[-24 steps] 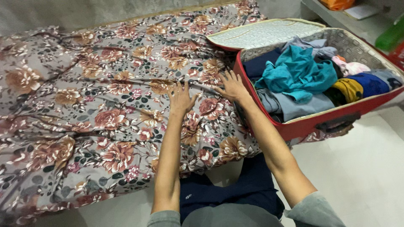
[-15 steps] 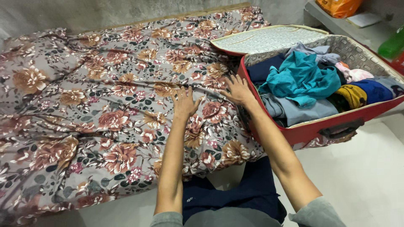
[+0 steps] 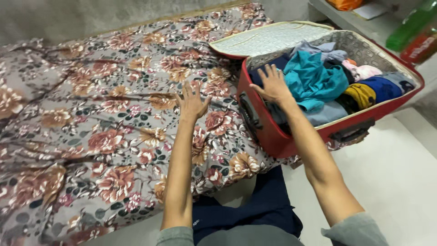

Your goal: The person folds items of clothing, including a teal shirt, a grey garment, and a green checkered shirt, and packs them into a red suitcase resting on a bed.

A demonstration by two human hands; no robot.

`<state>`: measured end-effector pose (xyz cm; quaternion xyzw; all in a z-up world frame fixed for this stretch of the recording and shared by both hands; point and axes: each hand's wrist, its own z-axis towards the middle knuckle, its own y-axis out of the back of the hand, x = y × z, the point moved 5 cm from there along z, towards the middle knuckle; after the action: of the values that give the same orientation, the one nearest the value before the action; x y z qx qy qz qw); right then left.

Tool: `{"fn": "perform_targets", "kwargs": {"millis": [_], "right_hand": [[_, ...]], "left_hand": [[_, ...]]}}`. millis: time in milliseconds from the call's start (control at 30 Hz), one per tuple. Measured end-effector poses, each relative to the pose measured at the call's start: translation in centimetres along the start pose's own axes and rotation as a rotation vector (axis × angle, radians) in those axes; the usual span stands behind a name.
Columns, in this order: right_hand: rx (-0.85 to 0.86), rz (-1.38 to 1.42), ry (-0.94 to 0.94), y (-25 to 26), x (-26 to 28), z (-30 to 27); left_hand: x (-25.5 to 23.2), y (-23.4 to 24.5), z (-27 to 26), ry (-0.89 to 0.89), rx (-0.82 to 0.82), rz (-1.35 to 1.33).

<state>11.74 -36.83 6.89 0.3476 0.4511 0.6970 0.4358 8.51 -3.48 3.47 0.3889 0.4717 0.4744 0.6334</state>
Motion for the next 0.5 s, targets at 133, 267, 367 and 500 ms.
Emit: {"fn": "perform_targets", "kwargs": {"millis": [133, 267, 367, 500], "right_hand": [[-0.093, -0.082, -0.136, 3.5, -5.8, -2.3], [-0.081, -0.017, -0.379, 4.0, -12.9, -5.6], [-0.1, 0.106, -0.489, 2.2, -18.4, -7.1], [-0.36, 0.244, -0.357, 2.7, -20.8, -6.8]], "left_hand": [[-5.5, -0.1, 2.9, -0.071, 0.007, -0.106], [-12.8, -1.5, 3.9, -0.214, -0.024, -0.119], [-17.3, -2.6, 3.3, -0.324, -0.029, -0.125], [-21.3, -3.1, 2.1, -0.394, 0.04, -0.166]]}}
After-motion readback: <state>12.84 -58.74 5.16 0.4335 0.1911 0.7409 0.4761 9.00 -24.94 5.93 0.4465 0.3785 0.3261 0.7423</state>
